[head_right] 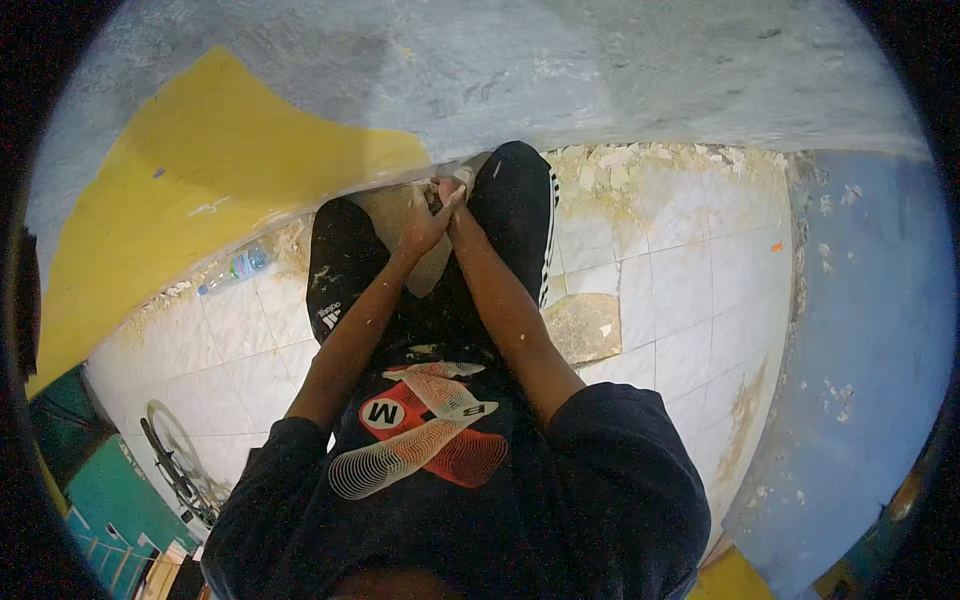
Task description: Scraping old paint and plaster off a wall using a metal putty knife.
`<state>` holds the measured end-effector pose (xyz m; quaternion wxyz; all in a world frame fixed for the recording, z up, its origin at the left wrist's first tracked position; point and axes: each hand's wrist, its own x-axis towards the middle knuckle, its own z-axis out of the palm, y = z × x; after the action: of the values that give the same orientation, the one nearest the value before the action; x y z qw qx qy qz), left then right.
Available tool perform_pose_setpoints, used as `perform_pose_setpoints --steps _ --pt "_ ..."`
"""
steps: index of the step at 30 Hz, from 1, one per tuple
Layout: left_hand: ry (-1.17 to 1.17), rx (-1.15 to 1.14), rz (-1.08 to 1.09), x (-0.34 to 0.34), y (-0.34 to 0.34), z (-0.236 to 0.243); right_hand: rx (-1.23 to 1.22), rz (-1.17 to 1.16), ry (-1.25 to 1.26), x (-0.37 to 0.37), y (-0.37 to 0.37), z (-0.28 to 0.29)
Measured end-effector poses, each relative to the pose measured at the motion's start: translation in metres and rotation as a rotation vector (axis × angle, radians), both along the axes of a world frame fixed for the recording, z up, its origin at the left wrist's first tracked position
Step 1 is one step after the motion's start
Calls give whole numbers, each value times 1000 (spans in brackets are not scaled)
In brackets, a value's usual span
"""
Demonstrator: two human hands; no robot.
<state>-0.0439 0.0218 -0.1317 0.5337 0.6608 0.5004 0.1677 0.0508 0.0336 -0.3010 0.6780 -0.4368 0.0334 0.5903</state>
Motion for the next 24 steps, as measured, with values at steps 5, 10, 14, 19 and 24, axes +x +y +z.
perform_pose_setpoints --steps 5,10,14,19,24 --pt "-25 -27 18 -2 -1 14 -98 550 -626 7 -3 -12" --pt "-13 123 4 -2 -3 2 -116 229 -130 6 7 -22" --pt "-14 218 -13 -3 2 -23 807 408 -14 5 11 -8" --pt "-196 -214 -18 -3 27 -23 -374 64 -15 -3 22 57" --pt "-264 -96 161 -35 17 16 -232 177 -37 5 -28 149"
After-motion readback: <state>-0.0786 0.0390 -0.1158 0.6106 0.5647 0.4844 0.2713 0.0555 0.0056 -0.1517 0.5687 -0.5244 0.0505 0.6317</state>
